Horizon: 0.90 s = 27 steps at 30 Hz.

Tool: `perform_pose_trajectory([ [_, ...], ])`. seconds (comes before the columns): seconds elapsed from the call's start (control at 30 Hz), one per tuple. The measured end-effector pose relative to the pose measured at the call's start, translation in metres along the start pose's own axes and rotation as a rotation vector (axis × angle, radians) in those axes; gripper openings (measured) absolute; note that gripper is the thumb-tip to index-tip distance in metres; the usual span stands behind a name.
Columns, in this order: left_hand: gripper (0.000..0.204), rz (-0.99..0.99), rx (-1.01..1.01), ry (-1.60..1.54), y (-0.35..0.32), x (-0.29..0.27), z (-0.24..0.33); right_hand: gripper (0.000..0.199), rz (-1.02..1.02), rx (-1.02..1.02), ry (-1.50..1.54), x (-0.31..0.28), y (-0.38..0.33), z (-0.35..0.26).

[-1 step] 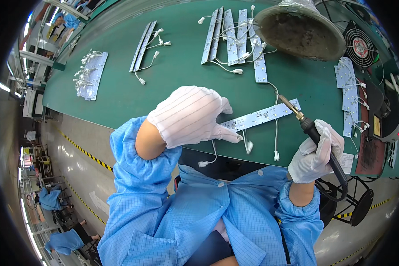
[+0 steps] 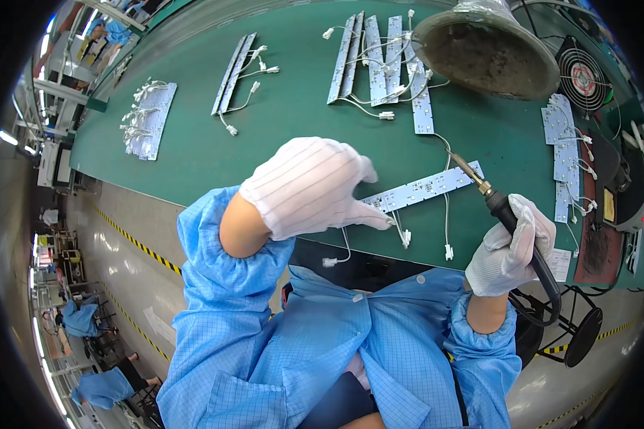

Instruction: The person is soldering wires onto LED light strips and then organizing the finished pieces.

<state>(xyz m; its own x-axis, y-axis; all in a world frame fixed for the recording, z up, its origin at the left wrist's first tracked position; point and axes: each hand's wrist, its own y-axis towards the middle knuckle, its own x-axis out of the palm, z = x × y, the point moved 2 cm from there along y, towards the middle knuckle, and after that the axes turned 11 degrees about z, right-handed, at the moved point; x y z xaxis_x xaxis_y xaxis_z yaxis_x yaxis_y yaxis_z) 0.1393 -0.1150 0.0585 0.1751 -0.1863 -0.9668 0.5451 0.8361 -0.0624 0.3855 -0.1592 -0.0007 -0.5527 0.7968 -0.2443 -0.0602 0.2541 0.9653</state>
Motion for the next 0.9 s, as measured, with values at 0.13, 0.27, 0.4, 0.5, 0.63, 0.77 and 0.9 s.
perform_pose_trajectory([
  [0.13,0.046,0.128,-0.043,-0.066,0.023,0.017,0.027,0.038,-0.016,-0.02,-0.051,0.0,0.001,-0.003],
  [0.27,0.043,0.05,-0.082,-0.116,0.041,0.03,0.027,0.041,-0.03,0.003,-0.072,-0.002,0.002,-0.003],
  [0.4,0.034,-0.027,-0.239,-0.66,0.047,0.027,0.012,0.027,0.083,0.033,-0.022,0.002,-0.004,-0.003],
  [0.5,0.034,0.136,-0.245,-0.757,0.047,0.042,0.004,0.009,0.183,0.375,0.351,0.006,-0.011,-0.003],
  [0.63,0.035,0.134,-0.256,-0.719,0.048,0.047,0.006,0.024,-0.097,0.283,0.456,-0.001,-0.014,0.006],
  [0.77,0.033,0.224,-0.226,-0.696,0.048,0.05,0.006,0.028,-0.174,0.32,0.502,-0.001,-0.009,0.005],
  [0.9,0.031,0.304,-0.182,-0.695,0.046,0.049,0.008,0.035,-0.216,0.281,0.445,-0.001,-0.008,0.004],
])
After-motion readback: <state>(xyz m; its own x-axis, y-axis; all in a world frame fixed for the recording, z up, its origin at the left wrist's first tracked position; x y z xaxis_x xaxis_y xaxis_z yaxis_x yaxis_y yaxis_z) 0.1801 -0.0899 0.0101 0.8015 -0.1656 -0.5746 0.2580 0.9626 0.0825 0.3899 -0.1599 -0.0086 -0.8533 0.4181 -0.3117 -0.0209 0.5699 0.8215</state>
